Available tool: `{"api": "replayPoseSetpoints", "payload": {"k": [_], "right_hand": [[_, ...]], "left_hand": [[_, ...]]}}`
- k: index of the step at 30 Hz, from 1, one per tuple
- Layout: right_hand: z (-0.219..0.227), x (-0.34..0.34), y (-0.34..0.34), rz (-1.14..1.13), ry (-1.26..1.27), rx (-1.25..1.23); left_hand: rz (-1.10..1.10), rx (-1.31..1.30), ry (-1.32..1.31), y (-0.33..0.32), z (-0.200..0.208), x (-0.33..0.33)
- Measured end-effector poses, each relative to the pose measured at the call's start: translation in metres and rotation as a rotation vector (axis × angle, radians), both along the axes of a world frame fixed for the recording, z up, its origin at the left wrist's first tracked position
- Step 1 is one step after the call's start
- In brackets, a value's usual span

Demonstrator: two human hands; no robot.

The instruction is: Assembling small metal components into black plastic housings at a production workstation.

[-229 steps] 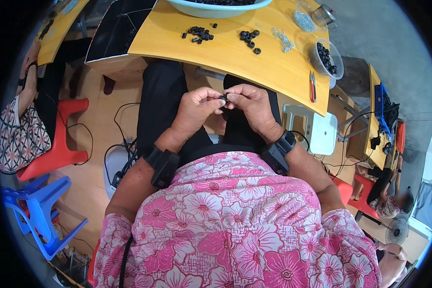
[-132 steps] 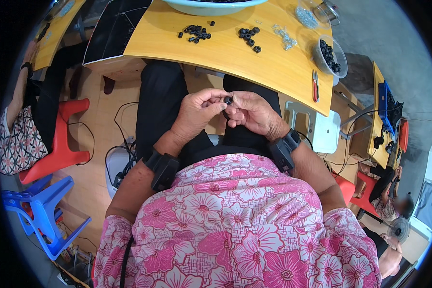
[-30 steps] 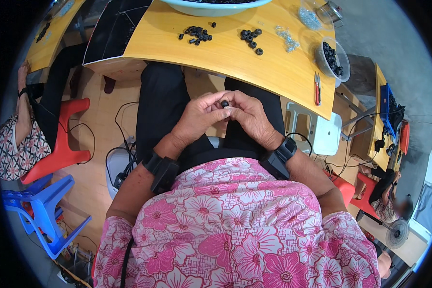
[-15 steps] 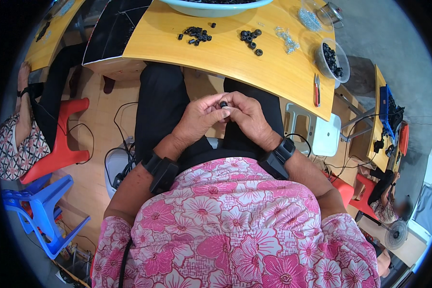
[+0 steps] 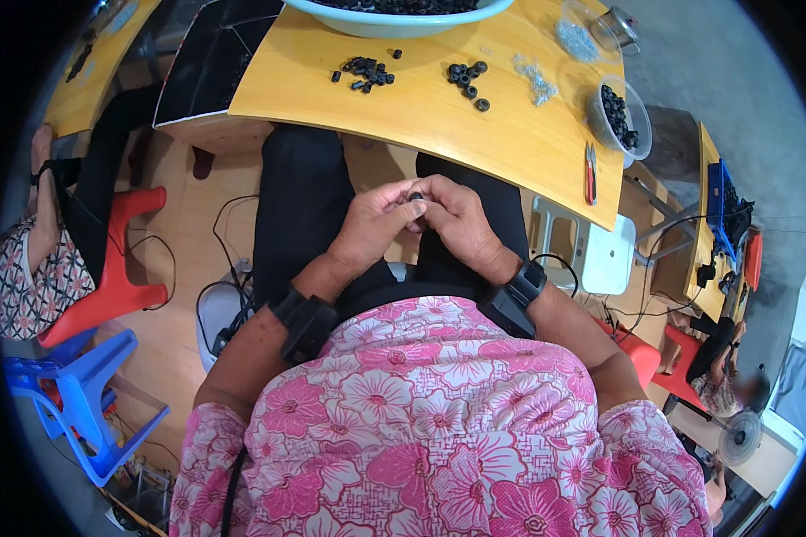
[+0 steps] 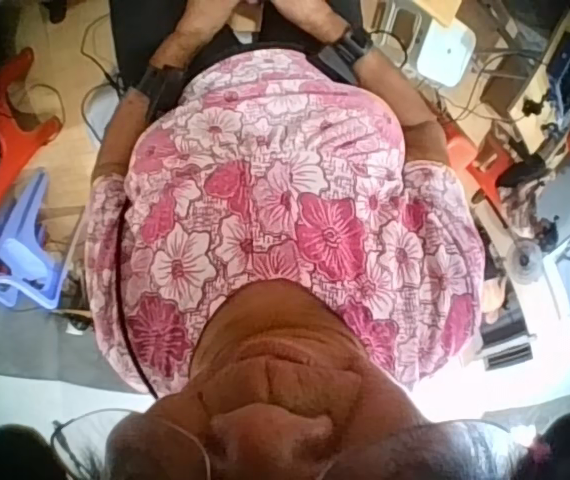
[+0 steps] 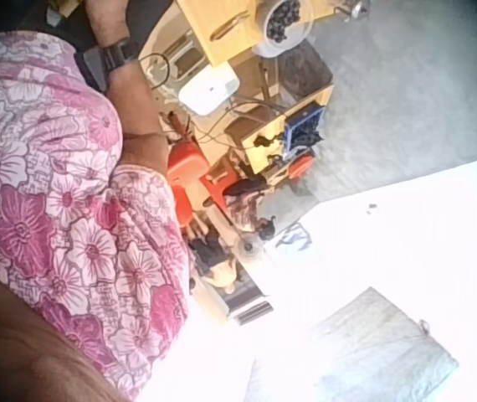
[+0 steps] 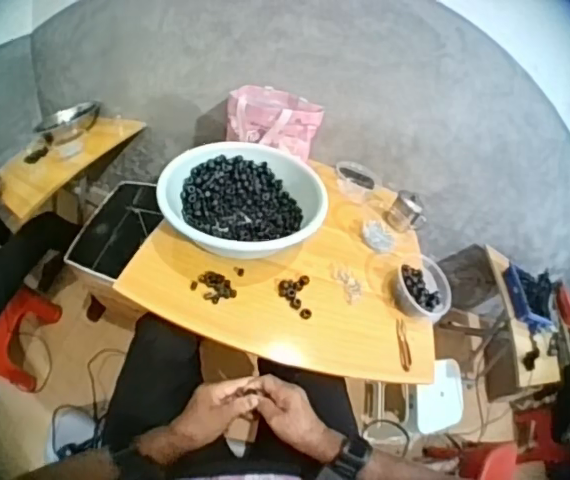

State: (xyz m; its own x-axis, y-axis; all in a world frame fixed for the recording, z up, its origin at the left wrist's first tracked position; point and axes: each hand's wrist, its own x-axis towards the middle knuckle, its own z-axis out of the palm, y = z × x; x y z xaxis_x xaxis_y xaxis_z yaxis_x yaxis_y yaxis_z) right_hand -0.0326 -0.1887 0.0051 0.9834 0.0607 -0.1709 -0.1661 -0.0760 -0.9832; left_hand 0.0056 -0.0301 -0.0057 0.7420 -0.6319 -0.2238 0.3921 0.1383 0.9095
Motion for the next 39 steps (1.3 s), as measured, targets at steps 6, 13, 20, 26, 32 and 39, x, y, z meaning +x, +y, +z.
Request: {"api": "replayPoseSetpoints", "payload": {"k": [6,13,20,26,32,39], "right_hand": [[0.023,0.001,-0.002,-0.021,0.051,0.069],[0.076,0.015,-0.077,-0.503,-0.409,-0.426],[0.114,0.036,-0.207,-0.776,-0.449,-1.184],[0.096,0.049,-0.192,-0.655,-0.406,-1.085],[0.065,0.060,-0.099,-0.352,-0.392,-0.759],[0.054,0.076,-0.063,-0.301,-0.273,-0.935]], "left_hand": [[0.113,-0.053,0.118,0.005,-0.001,0.001],[-0.014,0.034,0.113,0.007,0.000,0.006],[-0.060,0.052,0.087,0.003,0.005,0.008],[-0.026,0.044,0.122,0.008,0.001,0.008],[-0.030,0.020,0.150,0.008,-0.001,0.010],[-0.032,0.013,0.150,0.009,-0.002,0.012]]}}
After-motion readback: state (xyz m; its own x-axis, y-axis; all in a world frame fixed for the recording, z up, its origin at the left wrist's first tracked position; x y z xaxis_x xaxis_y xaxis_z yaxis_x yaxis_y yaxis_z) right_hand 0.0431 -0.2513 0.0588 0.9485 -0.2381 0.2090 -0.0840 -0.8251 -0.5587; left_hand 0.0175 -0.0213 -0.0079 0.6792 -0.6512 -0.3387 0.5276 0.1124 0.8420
